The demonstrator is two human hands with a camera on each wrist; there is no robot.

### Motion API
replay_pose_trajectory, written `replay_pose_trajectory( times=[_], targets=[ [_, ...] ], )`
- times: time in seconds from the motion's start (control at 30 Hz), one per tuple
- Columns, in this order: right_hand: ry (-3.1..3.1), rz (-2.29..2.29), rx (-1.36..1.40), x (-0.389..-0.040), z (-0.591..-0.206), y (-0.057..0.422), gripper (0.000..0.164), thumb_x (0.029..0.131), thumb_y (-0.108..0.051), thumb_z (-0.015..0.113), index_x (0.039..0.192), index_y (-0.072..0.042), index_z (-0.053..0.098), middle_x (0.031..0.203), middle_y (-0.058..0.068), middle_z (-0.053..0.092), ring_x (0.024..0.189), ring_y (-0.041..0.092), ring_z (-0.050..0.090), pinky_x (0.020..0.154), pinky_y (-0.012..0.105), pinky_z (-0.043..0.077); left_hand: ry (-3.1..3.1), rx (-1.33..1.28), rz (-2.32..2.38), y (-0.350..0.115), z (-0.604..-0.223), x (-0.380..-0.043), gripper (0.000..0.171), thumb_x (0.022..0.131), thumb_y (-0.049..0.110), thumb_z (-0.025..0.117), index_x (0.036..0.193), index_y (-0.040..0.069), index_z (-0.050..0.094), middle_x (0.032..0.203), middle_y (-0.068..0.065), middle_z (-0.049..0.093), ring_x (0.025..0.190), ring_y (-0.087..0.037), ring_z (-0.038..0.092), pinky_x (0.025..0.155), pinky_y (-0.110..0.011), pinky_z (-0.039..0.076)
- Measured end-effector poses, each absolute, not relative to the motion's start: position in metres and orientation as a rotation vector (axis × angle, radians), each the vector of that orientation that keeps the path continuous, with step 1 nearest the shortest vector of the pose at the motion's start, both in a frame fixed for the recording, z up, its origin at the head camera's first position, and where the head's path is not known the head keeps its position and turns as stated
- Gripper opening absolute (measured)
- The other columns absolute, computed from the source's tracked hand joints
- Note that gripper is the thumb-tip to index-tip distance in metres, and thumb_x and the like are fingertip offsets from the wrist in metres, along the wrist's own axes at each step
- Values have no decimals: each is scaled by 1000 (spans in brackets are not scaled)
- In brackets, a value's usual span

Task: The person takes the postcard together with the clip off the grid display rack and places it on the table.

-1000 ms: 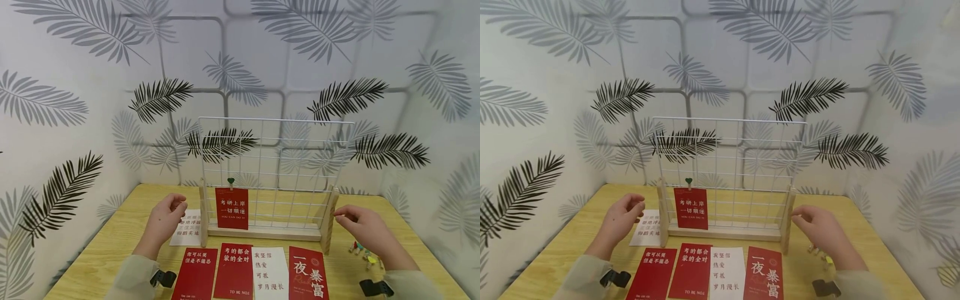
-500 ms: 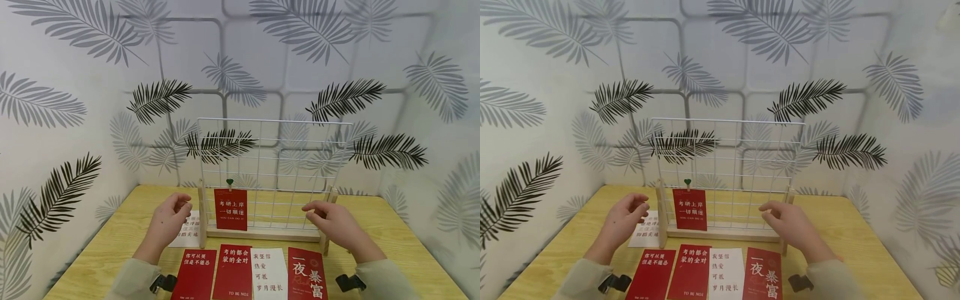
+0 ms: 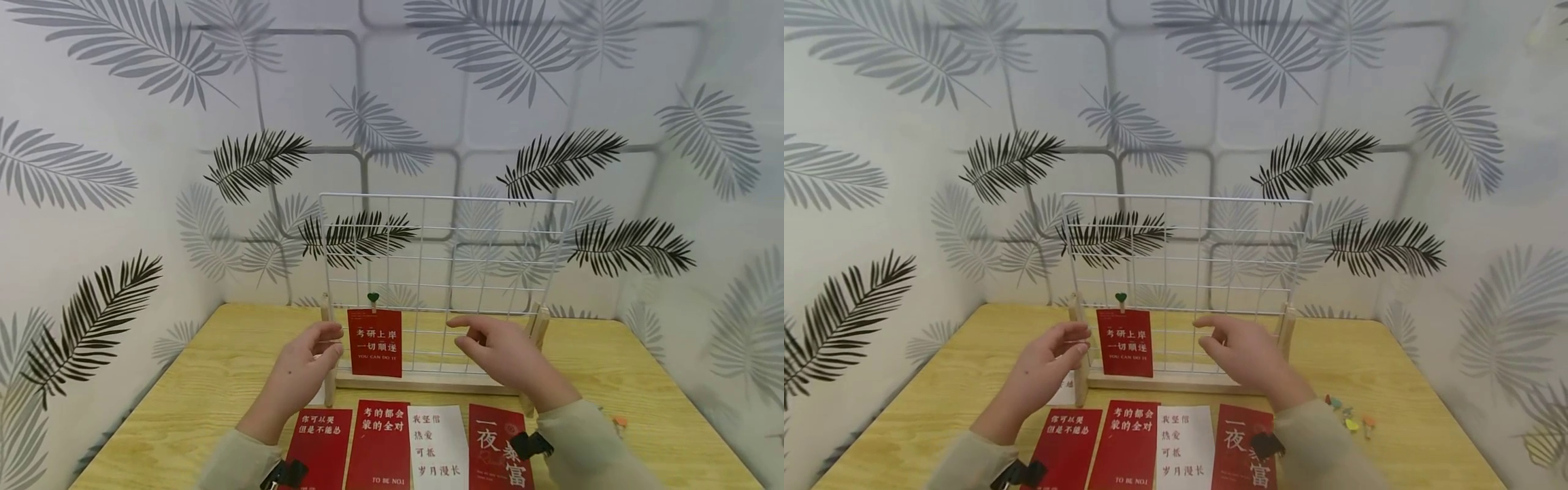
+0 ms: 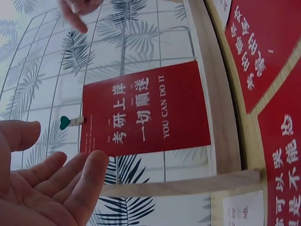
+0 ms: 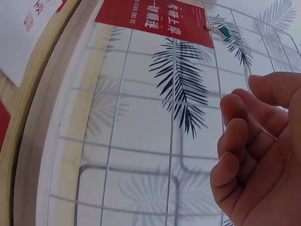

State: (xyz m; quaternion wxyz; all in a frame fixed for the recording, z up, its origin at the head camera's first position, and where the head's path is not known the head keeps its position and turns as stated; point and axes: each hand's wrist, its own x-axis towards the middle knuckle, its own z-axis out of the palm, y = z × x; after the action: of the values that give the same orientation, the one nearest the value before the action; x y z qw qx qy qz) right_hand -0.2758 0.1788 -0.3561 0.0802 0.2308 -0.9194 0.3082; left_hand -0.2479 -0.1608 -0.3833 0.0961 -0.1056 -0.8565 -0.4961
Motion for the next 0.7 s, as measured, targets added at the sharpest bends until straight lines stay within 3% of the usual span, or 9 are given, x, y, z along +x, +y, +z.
replay_pose_trajectory(
  times=[0.23,0.7],
  targets=[
    [-2768,889,715,-279,-348,156,35,100,-31,64,135,-28,64,71,-7,56,55,11,46,54,33,43,-2559,-314,-1517,-151,-390,-249,53,101,25,63,149,8,46,149,-10,51,131,-31,54,102,-51,47],
    [-2753,785,840,-285,-322,104,44,101,-30,62,144,-25,57,75,-10,59,49,10,44,50,31,42,-2616,-277,-1578,-142,-399,-255,69,101,26,62,158,9,27,156,-18,40,142,-36,41,109,-55,39]
  ],
)
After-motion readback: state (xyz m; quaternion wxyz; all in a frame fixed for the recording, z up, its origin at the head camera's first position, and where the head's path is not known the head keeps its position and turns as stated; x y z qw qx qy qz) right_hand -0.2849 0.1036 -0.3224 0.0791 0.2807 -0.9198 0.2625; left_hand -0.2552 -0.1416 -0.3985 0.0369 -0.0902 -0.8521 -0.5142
